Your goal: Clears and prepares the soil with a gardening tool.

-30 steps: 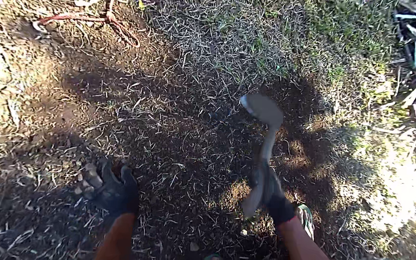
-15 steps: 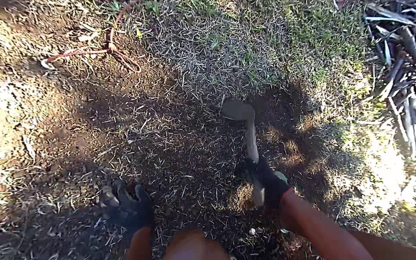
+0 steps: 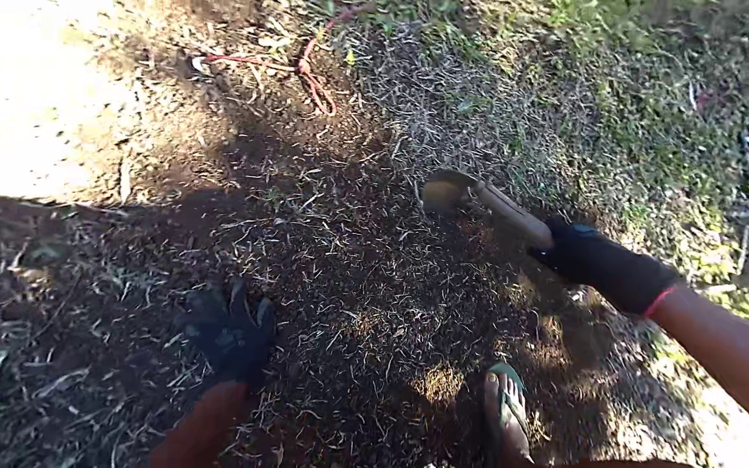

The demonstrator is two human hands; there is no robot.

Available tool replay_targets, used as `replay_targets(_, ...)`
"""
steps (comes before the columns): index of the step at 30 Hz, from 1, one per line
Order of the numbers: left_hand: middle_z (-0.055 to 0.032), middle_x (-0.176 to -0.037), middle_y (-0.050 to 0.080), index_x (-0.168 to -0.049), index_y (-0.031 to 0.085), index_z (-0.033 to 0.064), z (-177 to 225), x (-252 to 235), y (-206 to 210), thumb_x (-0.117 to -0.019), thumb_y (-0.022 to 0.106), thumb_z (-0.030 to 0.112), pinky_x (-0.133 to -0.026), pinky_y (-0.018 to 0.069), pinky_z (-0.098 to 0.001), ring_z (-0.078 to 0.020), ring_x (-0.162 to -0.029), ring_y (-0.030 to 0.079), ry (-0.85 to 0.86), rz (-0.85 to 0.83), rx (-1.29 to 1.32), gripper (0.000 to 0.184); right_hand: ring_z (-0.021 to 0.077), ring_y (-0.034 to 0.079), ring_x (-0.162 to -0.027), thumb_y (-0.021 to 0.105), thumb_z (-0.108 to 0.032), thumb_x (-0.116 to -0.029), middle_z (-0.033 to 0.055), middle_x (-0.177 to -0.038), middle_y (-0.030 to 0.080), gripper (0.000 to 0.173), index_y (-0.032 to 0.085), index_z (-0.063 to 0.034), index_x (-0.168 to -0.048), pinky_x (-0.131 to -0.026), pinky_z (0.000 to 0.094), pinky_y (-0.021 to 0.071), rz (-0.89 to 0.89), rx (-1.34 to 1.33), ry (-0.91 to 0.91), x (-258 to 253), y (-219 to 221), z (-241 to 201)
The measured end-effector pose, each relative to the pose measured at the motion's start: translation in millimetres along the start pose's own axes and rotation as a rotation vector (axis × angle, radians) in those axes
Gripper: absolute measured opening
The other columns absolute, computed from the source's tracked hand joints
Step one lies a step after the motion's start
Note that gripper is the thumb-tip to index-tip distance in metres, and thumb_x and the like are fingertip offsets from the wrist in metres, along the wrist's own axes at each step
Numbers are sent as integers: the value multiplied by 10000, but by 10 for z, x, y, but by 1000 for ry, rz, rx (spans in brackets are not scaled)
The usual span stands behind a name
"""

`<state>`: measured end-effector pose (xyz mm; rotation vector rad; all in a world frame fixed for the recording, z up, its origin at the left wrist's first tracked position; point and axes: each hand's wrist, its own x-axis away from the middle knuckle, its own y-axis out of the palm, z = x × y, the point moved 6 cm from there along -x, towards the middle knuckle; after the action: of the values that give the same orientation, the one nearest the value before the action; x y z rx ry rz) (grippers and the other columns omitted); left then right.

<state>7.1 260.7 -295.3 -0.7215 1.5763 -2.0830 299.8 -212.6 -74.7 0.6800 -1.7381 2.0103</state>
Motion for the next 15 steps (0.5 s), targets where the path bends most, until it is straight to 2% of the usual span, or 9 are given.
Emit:
replay_targets(3,-261,-1659,241,-1569,392,161,-2,-12,29,-991,353,617,-1127,156,-800,-552,-1516,171,7,20,18,737,438,662,-958,665,-453,-971,248,-1065,658,553,521,-107,-1378,-785,660,525,34,-15,-63,-93,70,131)
replay_targets(6,-207,-1673,251,-1585,379,219,-65,26,122,-1008,344,621,-1157,140,-773,-481,-1540,188,-41,75,19,705,439,657,-1035,674,-413,-971,256,-1157,653,583,498,-88,-1421,-859,658,522,32,-62,-118,-91,235,199)
replay_targets(8,-186,-1678,256,-1598,361,234,4,143,196,-1022,330,615,-1177,105,-762,-468,-1543,194,-98,84,27,691,431,655,-1063,663,-402,-979,257,-1199,647,627,451,-92,-1481,-887,649,519,15,-149,-122,-9,430,272)
replay_targets(10,-212,-1662,282,-1588,384,184,195,485,231,-1030,333,607,-1169,114,-771,-510,-1527,200,-141,105,60,703,411,677,-1006,624,-445,-991,245,-1162,658,645,420,-110,-1503,-844,638,544,10,-255,-146,-8,745,401)
replay_targets(12,-222,-1666,266,-1579,406,155,529,966,181,-1037,371,582,-1177,134,-758,-505,-1532,192,-190,55,114,691,412,672,-1036,596,-450,-1012,256,-1198,649,679,370,-102,-1549,-878,621,542,-40,-423,-179,9,1163,463)
replay_targets(13,-215,-1674,249,-1591,380,162,707,1174,174,-1034,375,594,-1187,160,-740,-491,-1537,192,-210,-6,120,706,405,671,-1057,589,-442,-1014,255,-1230,642,697,336,-108,-1570,-895,609,548,-66,-510,-183,30,1389,471)
replay_targets(14,-222,-1667,259,-1595,369,161,878,1360,208,-1028,370,619,-1201,168,-718,-486,-1532,213,-214,-37,122,728,403,672,-1057,594,-431,-1015,257,-1240,636,711,306,-113,-1582,-895,603,551,-87,-595,-181,54,1594,460)
replay_targets(15,-228,-1641,320,-1580,401,166,981,1529,318,-1010,367,659,-1199,198,-708,-481,-1511,278,-205,8,116,754,404,670,-1066,601,-416,-1013,260,-1252,632,721,292,-114,-1591,-900,603,552,-103,-671,-175,83,1774,449)
